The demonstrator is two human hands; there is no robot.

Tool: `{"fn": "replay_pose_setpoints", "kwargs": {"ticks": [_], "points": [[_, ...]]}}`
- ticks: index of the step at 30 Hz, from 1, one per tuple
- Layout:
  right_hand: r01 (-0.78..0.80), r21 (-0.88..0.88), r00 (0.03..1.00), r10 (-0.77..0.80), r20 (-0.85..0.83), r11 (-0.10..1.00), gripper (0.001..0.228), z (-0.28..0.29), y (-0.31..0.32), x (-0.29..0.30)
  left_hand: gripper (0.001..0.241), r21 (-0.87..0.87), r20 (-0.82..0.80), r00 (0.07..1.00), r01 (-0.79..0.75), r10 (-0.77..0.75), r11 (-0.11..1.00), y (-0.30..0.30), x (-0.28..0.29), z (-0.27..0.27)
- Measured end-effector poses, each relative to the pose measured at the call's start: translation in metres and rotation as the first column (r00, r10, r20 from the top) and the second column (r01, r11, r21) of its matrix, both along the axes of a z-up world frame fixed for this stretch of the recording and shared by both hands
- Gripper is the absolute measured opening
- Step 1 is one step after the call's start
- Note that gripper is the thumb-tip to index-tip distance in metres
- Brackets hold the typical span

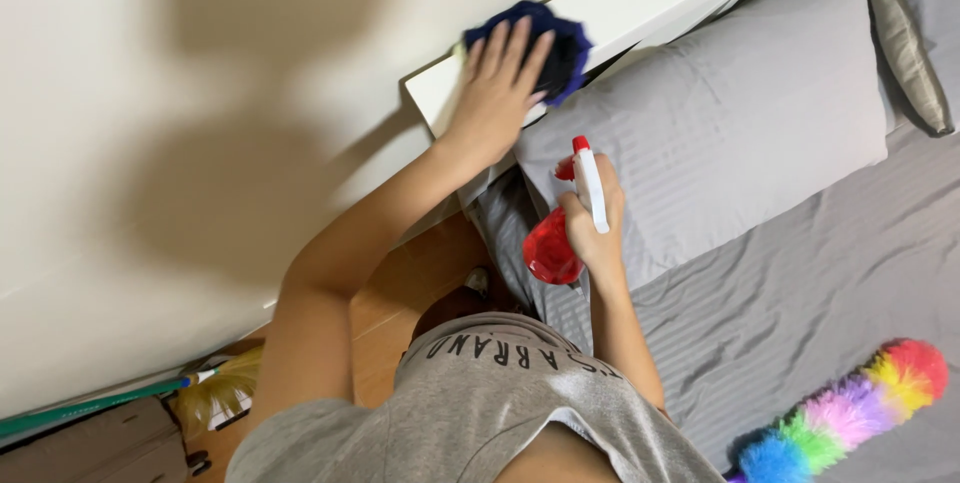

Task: The person sweeps the tiled floor with a broom and dustpan, then wipes the white bed frame and a wooden clothes rack using a spray bottle and a cloth. They also pick up a patterned cloth from a storage shelf.

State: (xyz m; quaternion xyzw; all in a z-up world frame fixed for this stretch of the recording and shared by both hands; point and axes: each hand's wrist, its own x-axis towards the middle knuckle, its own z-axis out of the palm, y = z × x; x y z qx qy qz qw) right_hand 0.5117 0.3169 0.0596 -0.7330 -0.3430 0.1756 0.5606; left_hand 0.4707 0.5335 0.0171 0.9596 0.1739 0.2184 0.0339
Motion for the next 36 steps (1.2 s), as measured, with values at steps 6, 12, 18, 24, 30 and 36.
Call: {"fn": "replay_pose_setpoints", "kwargs": {"ticks": [6, 12, 18, 24, 30, 36], "points": [[0.032, -0.005, 0.997, -0.033, -0.063, 0.999, 0.037, -0.016, -0.011, 0.003, 0.075, 0.017, 0.03, 0.999, 0.018, -0.018, 1.0, -0.002, 0.143, -0.026], [-0.037, -0.043, 0.997, 0.04, 0.067, 0.998, 0.036, -0.031, -0.002, -0.004, 0.077, 0.041, 0.065, 0.994, -0.09, 0.087, 0.995, -0.011, 0.075, -0.019], [-0.152, 0.061, 0.988, 0.15, 0.047, 0.986, 0.035, -0.026, 0.009, -0.02, 0.079, -0.019, -0.017, 0.978, -0.21, 0.21, 0.978, -0.036, -0.098, 0.037], [-0.167, 0.067, 0.984, 0.162, 0.08, 0.984, 0.037, -0.021, 0.0, -0.017, 0.078, 0.066, -0.071, 0.972, -0.22, 0.225, 0.973, -0.03, -0.097, 0.031], [-0.081, 0.054, 0.994, 0.076, 0.079, 0.995, 0.036, -0.033, -0.016, -0.009, 0.076, 0.199, -0.09, 0.979, -0.165, 0.185, 0.966, -0.019, 0.003, 0.002], [0.095, 0.061, 0.995, -0.096, 0.011, 0.994, 0.033, -0.024, -0.018, 0.023, 0.075, 0.406, -0.154, 0.965, -0.136, 0.214, 0.904, -0.027, 0.058, 0.0]]}}
